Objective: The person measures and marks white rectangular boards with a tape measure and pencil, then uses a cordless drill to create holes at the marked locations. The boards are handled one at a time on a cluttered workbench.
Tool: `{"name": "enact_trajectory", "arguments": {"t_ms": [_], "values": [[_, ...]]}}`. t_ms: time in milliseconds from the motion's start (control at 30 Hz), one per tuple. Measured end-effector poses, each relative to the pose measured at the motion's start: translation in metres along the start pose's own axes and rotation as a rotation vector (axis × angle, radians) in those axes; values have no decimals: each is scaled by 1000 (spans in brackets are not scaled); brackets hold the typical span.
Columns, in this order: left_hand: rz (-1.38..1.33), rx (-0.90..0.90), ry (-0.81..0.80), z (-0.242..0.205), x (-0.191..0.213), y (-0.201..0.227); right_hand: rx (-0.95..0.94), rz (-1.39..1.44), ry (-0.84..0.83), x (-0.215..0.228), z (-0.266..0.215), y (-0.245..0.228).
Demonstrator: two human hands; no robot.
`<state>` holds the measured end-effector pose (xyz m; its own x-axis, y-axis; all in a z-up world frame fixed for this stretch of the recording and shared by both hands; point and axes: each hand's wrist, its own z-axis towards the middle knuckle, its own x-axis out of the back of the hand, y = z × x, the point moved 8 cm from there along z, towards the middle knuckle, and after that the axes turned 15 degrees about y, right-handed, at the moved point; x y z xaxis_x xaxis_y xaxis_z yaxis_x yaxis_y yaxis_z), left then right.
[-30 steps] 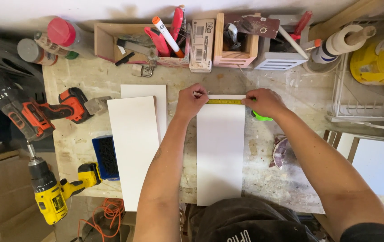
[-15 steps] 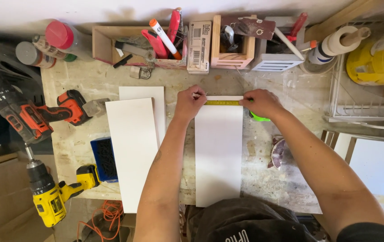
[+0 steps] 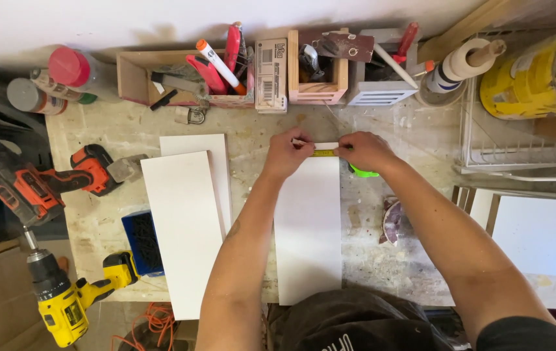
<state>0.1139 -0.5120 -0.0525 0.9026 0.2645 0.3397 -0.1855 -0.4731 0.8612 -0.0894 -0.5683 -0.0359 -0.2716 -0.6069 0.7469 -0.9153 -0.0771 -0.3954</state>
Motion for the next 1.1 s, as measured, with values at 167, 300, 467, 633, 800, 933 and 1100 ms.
{"name": "enact_trajectory", "arguments": {"t_ms": [167, 300, 467, 633, 800, 933, 1100], "values": [[58, -15, -17, -1, -9, -1, -27, 15, -17, -1, 1, 1], [101, -34, -17, -3, -11, 0, -19, 7, -22, -3, 4, 3], [84, -42, -12, -4, -13, 1, -28, 27, -31, -3, 3, 4], [74, -60, -5, -3, -13, 1, -24, 7, -28, -2, 3, 2], [104, -77, -9, -5, -13, 5, -36, 8, -23, -2, 2, 2], [106, -83, 1, -8, -14, 5, -41, 12, -26, -3, 2, 4], [116, -110, 12, -5, -16, 1, -27, 19, -19, -2, 2, 3]]}}
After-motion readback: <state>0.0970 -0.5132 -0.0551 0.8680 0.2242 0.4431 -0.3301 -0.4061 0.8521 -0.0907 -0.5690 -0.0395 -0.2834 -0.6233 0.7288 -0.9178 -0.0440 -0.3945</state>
